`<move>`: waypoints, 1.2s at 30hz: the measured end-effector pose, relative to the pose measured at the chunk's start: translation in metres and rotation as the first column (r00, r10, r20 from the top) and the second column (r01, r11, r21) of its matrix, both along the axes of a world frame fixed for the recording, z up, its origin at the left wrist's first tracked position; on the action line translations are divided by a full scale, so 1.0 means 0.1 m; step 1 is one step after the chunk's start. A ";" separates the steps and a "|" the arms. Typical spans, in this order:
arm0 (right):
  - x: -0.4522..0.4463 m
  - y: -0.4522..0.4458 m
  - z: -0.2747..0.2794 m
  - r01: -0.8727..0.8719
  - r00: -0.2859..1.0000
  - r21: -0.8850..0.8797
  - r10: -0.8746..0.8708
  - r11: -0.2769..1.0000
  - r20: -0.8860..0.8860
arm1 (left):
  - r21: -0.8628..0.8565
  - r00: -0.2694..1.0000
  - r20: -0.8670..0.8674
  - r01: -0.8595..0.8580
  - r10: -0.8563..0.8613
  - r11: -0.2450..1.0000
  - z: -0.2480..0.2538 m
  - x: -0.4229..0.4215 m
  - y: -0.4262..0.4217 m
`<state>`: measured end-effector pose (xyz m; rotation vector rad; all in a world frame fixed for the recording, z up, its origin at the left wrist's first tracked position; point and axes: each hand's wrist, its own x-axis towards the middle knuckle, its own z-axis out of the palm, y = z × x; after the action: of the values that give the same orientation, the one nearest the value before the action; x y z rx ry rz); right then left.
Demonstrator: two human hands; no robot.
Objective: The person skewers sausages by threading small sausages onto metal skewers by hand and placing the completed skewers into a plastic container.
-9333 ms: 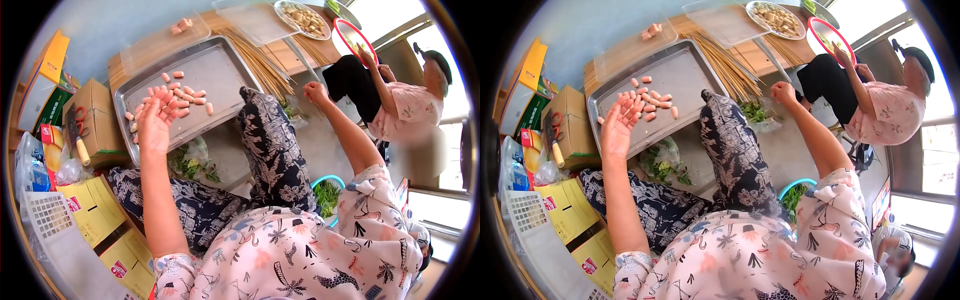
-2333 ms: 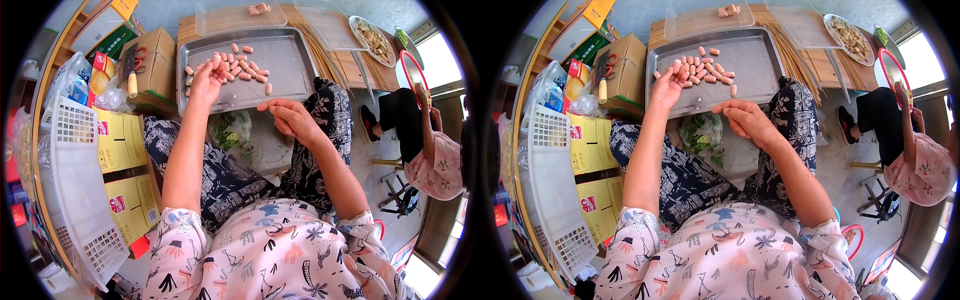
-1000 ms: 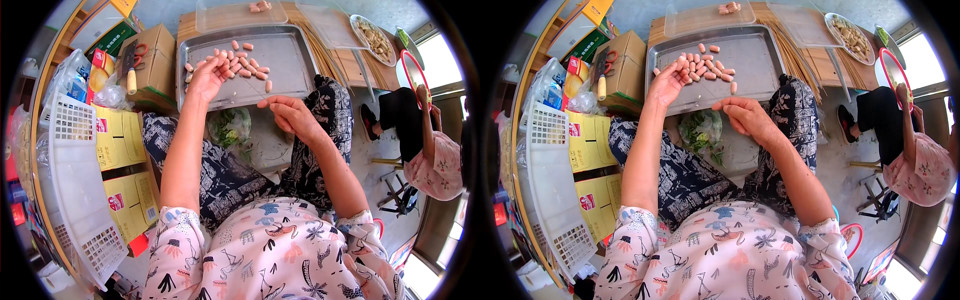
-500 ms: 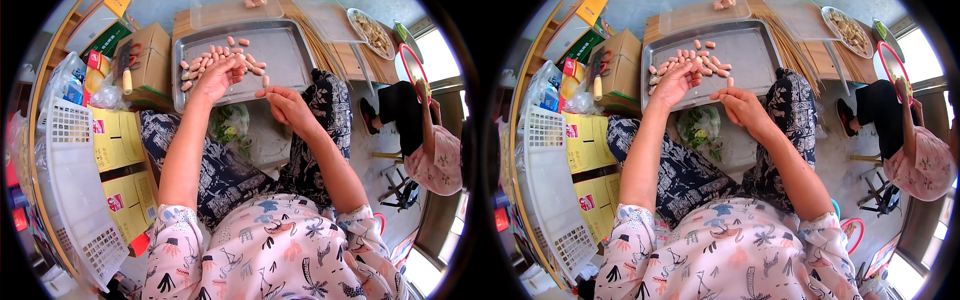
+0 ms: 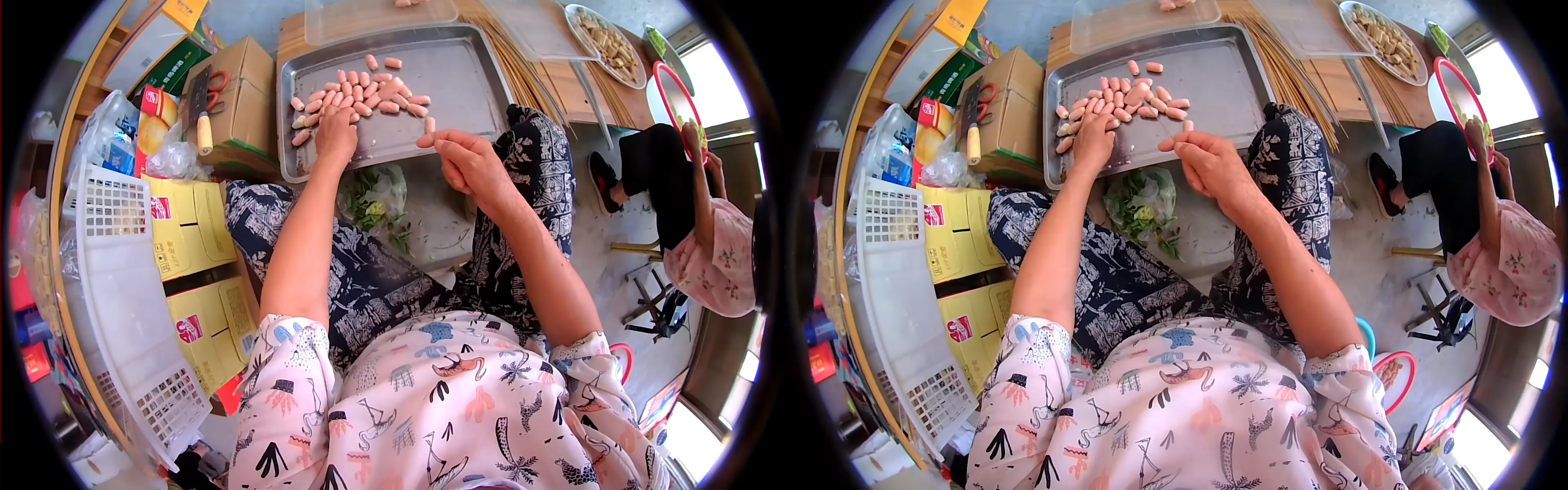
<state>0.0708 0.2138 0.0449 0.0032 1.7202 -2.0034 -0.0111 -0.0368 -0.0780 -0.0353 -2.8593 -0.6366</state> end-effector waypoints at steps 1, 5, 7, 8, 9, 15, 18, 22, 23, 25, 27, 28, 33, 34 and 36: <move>0.00 0.01 0.00 -0.002 1.000 -0.017 0.002 1.000 0.003 | -0.032 1.000 0.005 -0.015 0.016 0.999 0.02 0.02 0.02; 0.01 0.00 0.01 -0.008 1.000 0.010 0.007 1.000 0.015 | -0.050 0.995 0.073 -0.060 0.063 0.997 0.03 0.00 0.03; 0.01 0.00 -0.03 -0.012 1.000 -0.009 0.013 1.000 0.010 | -0.088 0.991 0.096 -0.082 0.090 0.993 0.03 0.01 0.04; 0.01 0.01 -0.04 -0.010 1.000 -0.009 0.010 1.000 0.009 | -0.087 0.992 0.095 -0.079 0.088 0.993 0.01 -0.01 0.03; 0.01 0.01 -0.04 -0.012 1.000 -0.008 0.012 1.000 0.006 | -0.107 0.991 0.078 -0.102 0.111 0.989 -0.03 -0.03 0.03; 0.02 -0.01 -0.01 -0.032 0.999 0.028 0.032 0.999 0.016 | -0.130 0.985 0.010 -0.167 0.170 0.977 -0.02 0.00 0.01; 0.02 -0.01 0.01 -0.048 0.999 0.048 0.047 0.998 0.024 | 0.059 0.984 0.064 -0.172 0.169 0.983 -0.08 -0.12 -0.09; 0.02 -0.01 -0.05 -0.082 0.997 0.040 0.082 0.996 0.007 | 0.790 0.992 0.125 -0.117 0.028 0.602 -0.11 -0.28 -0.19; 0.02 -0.02 -0.03 -0.088 0.996 0.039 0.087 0.995 0.006 | 0.923 0.942 0.322 -0.292 -0.090 0.252 0.09 -0.23 -0.17; 0.03 -0.04 0.02 -0.112 0.994 0.086 0.112 0.990 0.014 | 0.938 0.939 0.325 -0.305 -0.113 0.166 0.20 -0.22 -0.21; 0.03 -0.05 0.01 -0.136 0.991 0.084 0.136 0.987 0.009 | 0.962 0.951 0.246 -0.262 -0.185 -0.070 0.25 -0.21 -0.24; 0.03 -0.05 0.00 -0.155 0.988 0.083 0.155 0.984 0.005 | 0.958 0.960 0.235 -0.255 -0.153 -0.127 0.26 -0.20 -0.23; 0.04 -0.08 0.02 -0.168 0.986 0.077 0.167 0.983 0.016 | 0.943 0.960 0.223 -0.257 -0.171 -0.213 0.33 -0.18 -0.23; 0.04 -0.08 0.02 -0.168 0.986 0.073 0.167 0.983 0.012 | 0.935 0.955 0.232 -0.271 -0.183 -0.227 0.33 -0.17 -0.24; 0.04 -0.08 0.02 -0.170 0.985 0.080 0.169 0.982 0.014 | 0.931 0.953 0.230 -0.274 -0.196 -0.242 0.33 -0.18 -0.24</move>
<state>0.0743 0.2060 0.0471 -0.1052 1.7351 -1.8076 -0.0287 -0.0612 -0.0450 0.4596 -1.3960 -2.9230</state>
